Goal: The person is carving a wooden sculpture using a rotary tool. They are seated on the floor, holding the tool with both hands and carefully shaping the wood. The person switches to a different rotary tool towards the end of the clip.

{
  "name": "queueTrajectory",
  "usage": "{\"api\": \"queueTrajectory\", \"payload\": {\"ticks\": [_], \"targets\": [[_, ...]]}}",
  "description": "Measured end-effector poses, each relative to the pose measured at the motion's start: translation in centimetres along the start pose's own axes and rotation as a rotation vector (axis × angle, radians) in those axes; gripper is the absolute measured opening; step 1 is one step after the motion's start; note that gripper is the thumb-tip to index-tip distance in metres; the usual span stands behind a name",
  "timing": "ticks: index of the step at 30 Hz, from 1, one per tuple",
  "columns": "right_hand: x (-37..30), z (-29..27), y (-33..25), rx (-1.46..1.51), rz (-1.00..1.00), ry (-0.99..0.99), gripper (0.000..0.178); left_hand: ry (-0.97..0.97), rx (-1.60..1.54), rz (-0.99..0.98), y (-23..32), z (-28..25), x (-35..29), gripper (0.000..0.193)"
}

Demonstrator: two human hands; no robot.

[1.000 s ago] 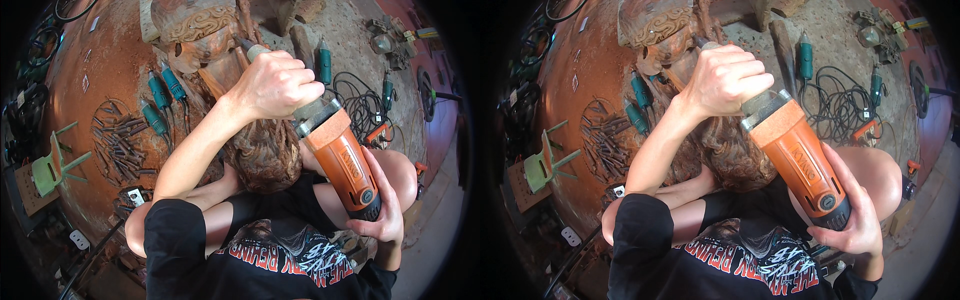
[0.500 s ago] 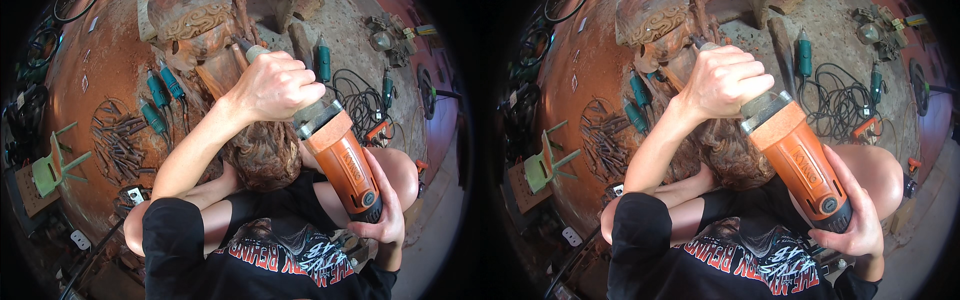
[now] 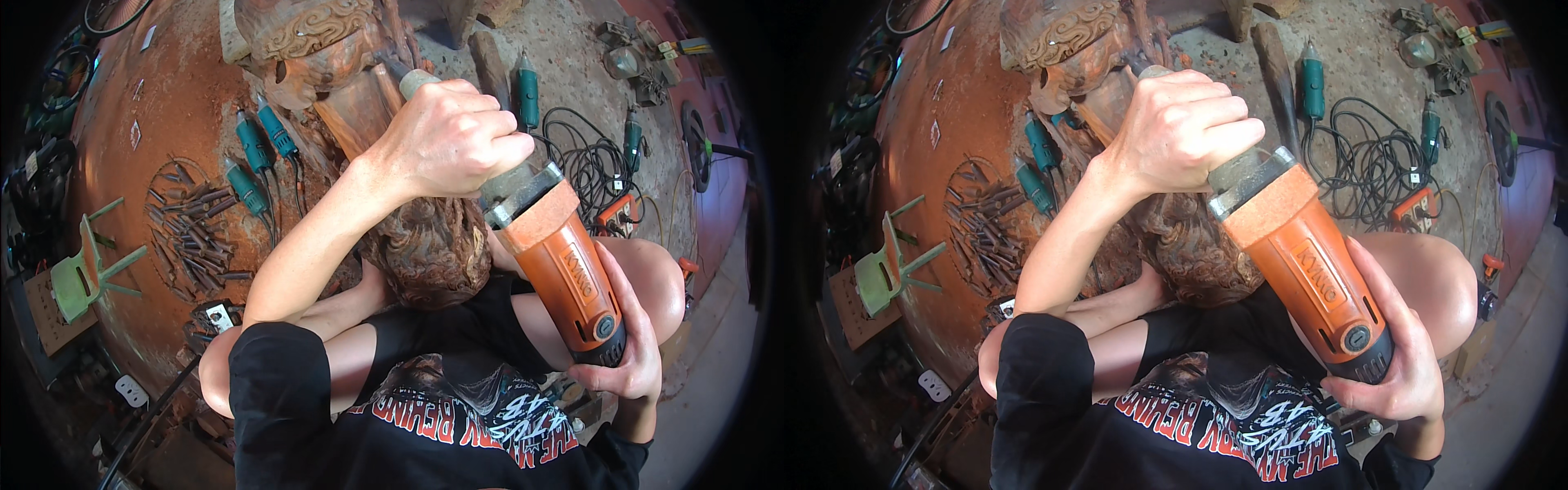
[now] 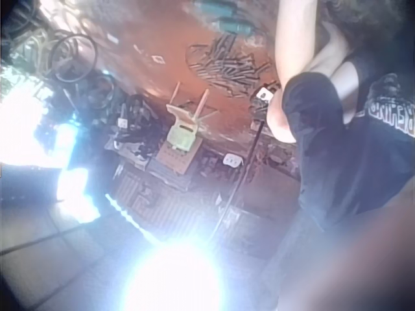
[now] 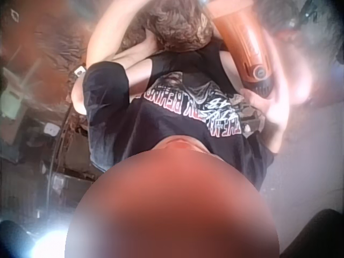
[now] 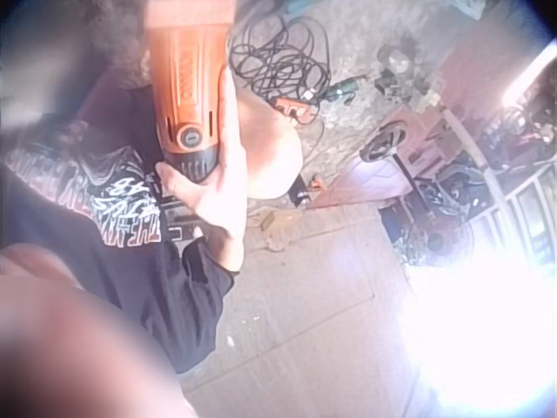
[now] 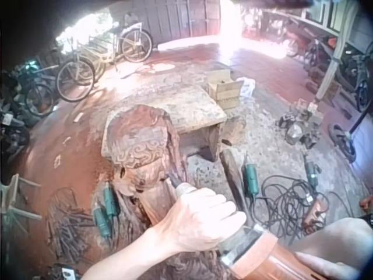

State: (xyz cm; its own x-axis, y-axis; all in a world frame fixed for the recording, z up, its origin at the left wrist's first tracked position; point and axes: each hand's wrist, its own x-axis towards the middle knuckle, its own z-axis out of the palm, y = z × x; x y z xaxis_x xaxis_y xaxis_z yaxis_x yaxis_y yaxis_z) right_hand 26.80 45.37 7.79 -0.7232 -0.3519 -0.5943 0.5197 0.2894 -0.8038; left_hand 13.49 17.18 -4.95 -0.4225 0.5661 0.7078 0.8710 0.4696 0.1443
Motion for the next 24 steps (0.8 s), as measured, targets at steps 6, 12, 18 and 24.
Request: {"api": "queueTrajectory", "payload": {"ticks": [6, 12, 18, 24], "targets": [[-0.2, -0.4, 0.3, -0.034, -0.01, -0.021, 0.127, -0.001, -0.001, 0.002, 0.1, -0.1, 0.1, 0.011], [-0.2, 0.3, -0.1, 0.037, 0.034, 0.014, 0.126, 0.016, -0.003, 0.015, 0.2, 0.2, -0.1, 0.012], [-0.4, 0.0, 0.5, 0.045, 0.004, 0.007, 0.126, 0.001, 0.011, 0.024, 0.2, 0.0, -0.1, 0.012], [-0.6, -0.5, 0.9, -0.023, -0.009, -0.006, 0.128, 0.012, 0.012, 0.023, 0.3, 0.1, -0.1, 0.011]]}}
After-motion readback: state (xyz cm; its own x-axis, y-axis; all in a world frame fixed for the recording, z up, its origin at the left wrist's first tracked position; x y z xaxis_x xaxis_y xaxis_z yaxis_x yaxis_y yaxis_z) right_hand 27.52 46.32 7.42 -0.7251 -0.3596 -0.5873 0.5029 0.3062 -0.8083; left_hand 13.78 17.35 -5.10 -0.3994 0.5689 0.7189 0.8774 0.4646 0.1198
